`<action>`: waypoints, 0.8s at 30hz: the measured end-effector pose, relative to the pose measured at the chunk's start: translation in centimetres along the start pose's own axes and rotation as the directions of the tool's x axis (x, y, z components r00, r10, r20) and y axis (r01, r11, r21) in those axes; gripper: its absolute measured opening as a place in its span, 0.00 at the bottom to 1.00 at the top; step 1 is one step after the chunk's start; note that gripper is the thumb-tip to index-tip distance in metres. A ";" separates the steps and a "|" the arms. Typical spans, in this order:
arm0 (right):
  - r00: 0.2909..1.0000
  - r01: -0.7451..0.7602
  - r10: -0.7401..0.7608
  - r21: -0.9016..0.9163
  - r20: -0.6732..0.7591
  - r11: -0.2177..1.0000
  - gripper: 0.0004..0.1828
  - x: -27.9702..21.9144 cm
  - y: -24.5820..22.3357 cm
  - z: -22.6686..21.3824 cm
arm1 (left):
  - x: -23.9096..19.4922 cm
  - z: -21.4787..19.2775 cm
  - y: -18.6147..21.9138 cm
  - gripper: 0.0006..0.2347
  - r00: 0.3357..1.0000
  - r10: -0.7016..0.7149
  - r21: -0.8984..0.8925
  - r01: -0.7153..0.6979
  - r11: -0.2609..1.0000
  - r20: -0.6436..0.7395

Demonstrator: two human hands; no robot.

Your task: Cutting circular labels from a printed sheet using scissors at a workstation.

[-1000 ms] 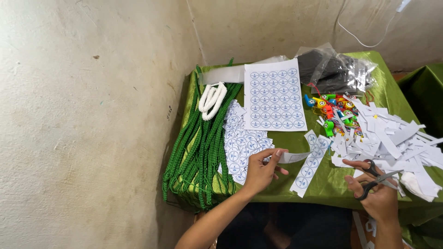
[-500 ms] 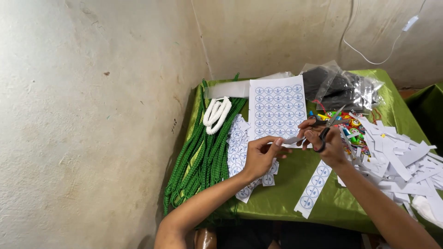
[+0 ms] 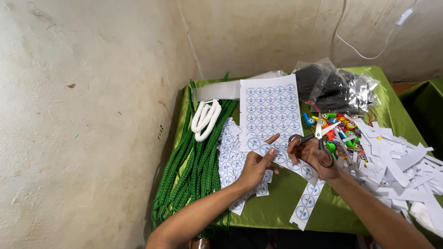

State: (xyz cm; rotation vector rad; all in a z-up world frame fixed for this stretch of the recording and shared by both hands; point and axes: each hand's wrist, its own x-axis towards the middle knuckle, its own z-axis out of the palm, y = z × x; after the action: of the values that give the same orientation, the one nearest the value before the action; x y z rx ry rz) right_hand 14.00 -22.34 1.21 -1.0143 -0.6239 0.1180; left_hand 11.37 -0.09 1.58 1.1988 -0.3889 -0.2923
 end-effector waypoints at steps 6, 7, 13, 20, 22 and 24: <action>0.979 0.014 -0.061 -0.236 -0.194 0.972 0.26 0.4 -1.8 -0.2 | 1.0 1.4 5.5 0.19 0.939 0.112 0.039 -0.105 0.994 -0.324; 0.980 0.010 -0.056 -0.235 -0.192 0.972 0.26 0.6 -2.0 -0.2 | 1.3 0.8 4.8 0.19 0.938 0.111 0.037 -0.104 0.994 -0.329; 0.916 -0.063 -0.059 -0.287 -0.396 0.956 0.17 0.8 -1.3 -0.3 | 2.2 -1.3 2.1 0.20 0.912 0.092 -0.018 -0.109 0.994 -0.401; 0.890 -0.089 -0.043 -0.266 -0.453 0.960 0.16 0.6 -1.0 0.7 | 1.6 0.1 4.7 0.24 0.928 0.077 -0.036 -0.096 0.995 -0.363; 0.892 -0.090 -0.027 -0.236 -0.452 0.968 0.16 0.7 -1.2 1.2 | 1.4 0.5 5.3 0.29 0.956 0.070 -0.056 -0.089 0.994 -0.285; 0.887 -0.114 0.004 -0.210 -0.461 0.971 0.18 0.7 -1.0 1.9 | 1.2 0.5 4.9 0.33 0.988 0.094 0.025 -0.091 0.996 -0.122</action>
State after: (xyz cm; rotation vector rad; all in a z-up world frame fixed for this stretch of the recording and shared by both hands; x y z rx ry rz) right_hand 13.37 -21.21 2.98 -1.2377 -0.1720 -0.1446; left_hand 12.33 0.62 6.54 1.2070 -0.3394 -0.1339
